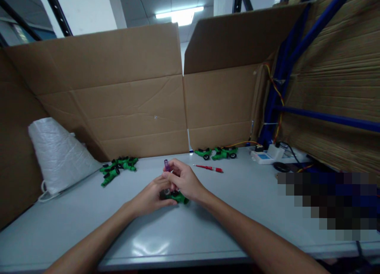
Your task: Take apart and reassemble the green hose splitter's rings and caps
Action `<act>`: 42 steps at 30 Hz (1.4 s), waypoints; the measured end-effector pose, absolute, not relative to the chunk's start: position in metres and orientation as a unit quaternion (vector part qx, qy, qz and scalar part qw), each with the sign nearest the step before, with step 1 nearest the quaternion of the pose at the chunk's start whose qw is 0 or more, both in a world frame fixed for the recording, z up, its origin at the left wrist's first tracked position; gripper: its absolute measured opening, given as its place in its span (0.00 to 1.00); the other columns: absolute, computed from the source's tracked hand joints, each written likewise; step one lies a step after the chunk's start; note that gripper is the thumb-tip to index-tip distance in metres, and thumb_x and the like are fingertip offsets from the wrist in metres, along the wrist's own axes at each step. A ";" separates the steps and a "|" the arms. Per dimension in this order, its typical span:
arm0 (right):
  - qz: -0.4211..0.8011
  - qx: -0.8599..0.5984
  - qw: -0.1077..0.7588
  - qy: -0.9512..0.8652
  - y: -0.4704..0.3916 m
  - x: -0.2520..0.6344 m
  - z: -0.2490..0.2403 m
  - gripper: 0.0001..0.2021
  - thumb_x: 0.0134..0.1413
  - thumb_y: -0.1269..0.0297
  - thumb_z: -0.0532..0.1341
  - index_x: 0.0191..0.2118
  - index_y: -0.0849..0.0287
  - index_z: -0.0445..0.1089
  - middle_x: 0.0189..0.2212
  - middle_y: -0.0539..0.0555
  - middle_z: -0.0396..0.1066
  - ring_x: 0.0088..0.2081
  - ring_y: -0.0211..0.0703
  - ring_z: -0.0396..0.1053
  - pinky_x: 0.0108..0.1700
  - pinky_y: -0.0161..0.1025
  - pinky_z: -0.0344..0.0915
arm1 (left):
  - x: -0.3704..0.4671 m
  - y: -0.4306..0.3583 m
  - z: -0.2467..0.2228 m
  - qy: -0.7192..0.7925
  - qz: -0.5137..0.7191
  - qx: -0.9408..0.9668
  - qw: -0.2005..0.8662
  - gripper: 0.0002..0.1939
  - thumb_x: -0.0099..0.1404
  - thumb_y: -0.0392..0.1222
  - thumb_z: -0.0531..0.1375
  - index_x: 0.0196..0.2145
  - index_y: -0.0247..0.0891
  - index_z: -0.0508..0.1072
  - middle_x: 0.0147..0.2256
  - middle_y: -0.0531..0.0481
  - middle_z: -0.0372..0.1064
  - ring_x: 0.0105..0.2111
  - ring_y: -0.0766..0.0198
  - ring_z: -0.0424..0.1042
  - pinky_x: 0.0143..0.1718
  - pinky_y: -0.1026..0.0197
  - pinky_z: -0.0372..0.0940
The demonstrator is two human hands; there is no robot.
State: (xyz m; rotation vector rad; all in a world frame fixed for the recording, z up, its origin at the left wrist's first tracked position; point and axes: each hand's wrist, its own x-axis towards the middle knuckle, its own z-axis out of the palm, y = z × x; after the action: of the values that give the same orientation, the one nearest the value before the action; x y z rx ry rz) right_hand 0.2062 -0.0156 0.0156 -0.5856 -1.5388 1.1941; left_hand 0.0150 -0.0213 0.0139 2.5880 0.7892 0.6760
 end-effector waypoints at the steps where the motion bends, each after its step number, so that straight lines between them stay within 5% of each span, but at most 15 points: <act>1: 0.506 -0.243 0.524 -0.641 -0.016 0.206 0.016 0.13 0.61 0.53 0.67 0.42 0.56 0.69 0.29 0.46 0.71 0.19 0.32 0.62 0.19 0.30 0.57 | 0.015 -0.021 0.014 0.280 0.235 0.915 0.170 0.14 0.64 0.49 0.71 0.42 0.40 0.76 0.48 0.44 0.75 0.52 0.53 0.71 0.57 0.54 0.65; 16: 0.524 -0.237 0.499 -0.648 -0.016 0.210 0.018 0.20 0.65 0.44 0.64 0.50 0.56 0.71 0.22 0.42 0.63 0.19 0.33 0.61 0.21 0.30 0.60 | 0.014 -0.024 0.018 0.314 0.198 0.918 0.138 0.10 0.68 0.46 0.67 0.44 0.40 0.76 0.42 0.46 0.76 0.46 0.53 0.70 0.52 0.54 0.64; 24: 0.544 -0.241 0.502 -0.627 -0.013 0.211 0.020 0.28 0.69 0.36 0.53 0.49 0.59 0.73 0.29 0.46 0.64 0.18 0.30 0.61 0.17 0.29 0.56 | 0.013 -0.020 0.013 0.336 0.182 0.916 0.120 0.13 0.68 0.50 0.67 0.43 0.38 0.77 0.38 0.47 0.73 0.42 0.55 0.69 0.44 0.59 0.64; 37: 0.543 -0.230 0.504 -0.631 -0.013 0.213 0.024 0.20 0.59 0.45 0.68 0.37 0.56 0.66 0.29 0.48 0.76 0.18 0.31 0.65 0.17 0.28 0.59 | 0.015 -0.022 0.011 0.319 0.197 0.916 0.142 0.12 0.71 0.48 0.65 0.46 0.38 0.73 0.43 0.46 0.73 0.44 0.56 0.71 0.46 0.59 0.64; 42: 0.548 -0.242 0.501 -0.625 -0.014 0.214 0.029 0.22 0.58 0.42 0.68 0.37 0.56 0.66 0.24 0.45 0.70 0.17 0.31 0.65 0.17 0.27 0.58 | 0.015 -0.024 0.010 0.337 0.200 0.908 0.145 0.12 0.71 0.48 0.65 0.46 0.39 0.73 0.38 0.49 0.72 0.37 0.59 0.70 0.40 0.61 0.62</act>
State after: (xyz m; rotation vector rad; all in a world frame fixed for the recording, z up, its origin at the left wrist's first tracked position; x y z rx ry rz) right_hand 0.2142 -0.0140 0.0287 -0.5841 -1.5111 1.3244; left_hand 0.0148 -0.0235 0.0100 2.6173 0.9717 0.5749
